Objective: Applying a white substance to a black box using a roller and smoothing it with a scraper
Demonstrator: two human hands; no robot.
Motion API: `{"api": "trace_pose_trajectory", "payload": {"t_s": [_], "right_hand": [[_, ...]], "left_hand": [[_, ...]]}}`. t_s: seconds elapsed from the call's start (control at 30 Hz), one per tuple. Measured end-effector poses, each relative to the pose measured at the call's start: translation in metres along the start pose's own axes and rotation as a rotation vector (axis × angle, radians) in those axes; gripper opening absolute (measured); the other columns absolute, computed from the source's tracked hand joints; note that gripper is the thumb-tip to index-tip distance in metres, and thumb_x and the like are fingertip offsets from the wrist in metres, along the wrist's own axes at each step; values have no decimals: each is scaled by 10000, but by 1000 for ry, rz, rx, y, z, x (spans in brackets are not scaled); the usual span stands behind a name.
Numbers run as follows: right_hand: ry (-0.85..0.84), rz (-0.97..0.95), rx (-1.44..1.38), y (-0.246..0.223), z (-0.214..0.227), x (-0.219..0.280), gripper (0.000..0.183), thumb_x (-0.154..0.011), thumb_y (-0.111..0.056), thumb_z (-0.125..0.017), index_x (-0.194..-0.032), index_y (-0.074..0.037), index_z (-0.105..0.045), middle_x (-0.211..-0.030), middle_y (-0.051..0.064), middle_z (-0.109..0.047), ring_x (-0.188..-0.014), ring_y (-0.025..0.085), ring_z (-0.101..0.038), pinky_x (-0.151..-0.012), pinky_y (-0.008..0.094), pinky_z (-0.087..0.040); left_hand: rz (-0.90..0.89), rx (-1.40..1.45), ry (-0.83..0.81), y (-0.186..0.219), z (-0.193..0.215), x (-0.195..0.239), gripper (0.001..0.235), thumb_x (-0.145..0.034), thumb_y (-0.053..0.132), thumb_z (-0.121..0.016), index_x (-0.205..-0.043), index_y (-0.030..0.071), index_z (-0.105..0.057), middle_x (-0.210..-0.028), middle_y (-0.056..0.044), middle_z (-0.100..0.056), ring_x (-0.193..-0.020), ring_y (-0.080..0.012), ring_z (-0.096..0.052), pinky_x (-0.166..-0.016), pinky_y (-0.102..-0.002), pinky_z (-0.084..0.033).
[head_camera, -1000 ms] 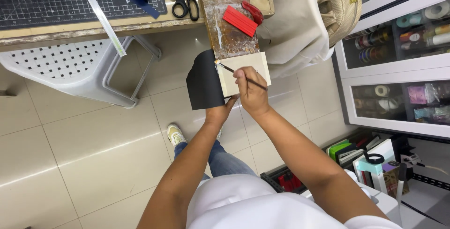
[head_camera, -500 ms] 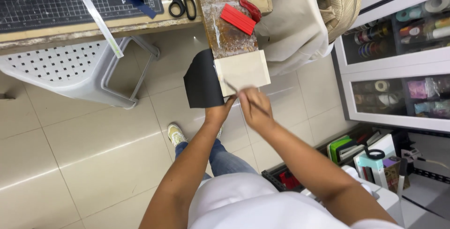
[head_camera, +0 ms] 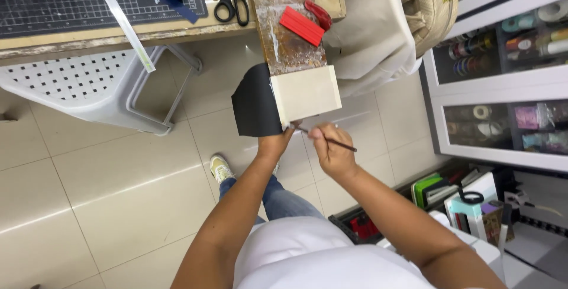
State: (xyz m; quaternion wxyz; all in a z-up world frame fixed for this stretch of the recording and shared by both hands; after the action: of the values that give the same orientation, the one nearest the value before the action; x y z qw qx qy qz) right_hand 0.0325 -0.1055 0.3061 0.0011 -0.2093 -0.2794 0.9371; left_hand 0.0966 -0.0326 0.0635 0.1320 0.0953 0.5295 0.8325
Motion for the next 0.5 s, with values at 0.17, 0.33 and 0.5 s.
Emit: {"api": "trace_pose_trajectory", "payload": {"t_s": [0.17, 0.33, 0.5], "right_hand": [[35, 6, -83, 10, -7, 0, 227, -1050, -183, -591, -857, -110, -687, -662, 81, -648, -642, 345, -668, -625, 403, -543], [59, -28, -82, 17, -2, 2, 220, -1057, -198, -579, -895, -106, -696, -675, 76, -653, -637, 344, -660, -626, 412, -551], [5, -2, 41, 11, -2, -15, 296, -1096, -268, -525, -878, -114, -654, -659, 117, -623, -648, 369, -650, -612, 442, -527]], "left_hand": [[14, 8, 23, 0, 16, -12, 864, -815, 420, -869, -1479, 14, -493, -1424, -198, -607, -1382, -332, -523, -1154, -488, -434], [-4, 15, 43, -9, 6, -3, 862, -785, 409, -885, -1462, 26, -516, -1407, -196, -616, -1379, -331, -524, -1160, -492, -427], [-10, 35, 41, 14, 20, -8, 816, -801, 334, -875, -1452, -6, -520, -1406, -224, -612, -1373, -349, -528, -1148, -501, -436]]}}
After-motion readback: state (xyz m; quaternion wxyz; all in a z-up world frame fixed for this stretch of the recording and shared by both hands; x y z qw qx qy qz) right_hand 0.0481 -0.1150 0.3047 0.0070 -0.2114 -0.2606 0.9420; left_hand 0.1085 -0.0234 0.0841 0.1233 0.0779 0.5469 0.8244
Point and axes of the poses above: each hand's wrist, its own x-axis away from the middle knuckle, its own z-axis out of the back of the hand, y = z × x, the point moved 10 cm from there along -x, towards the middle knuckle
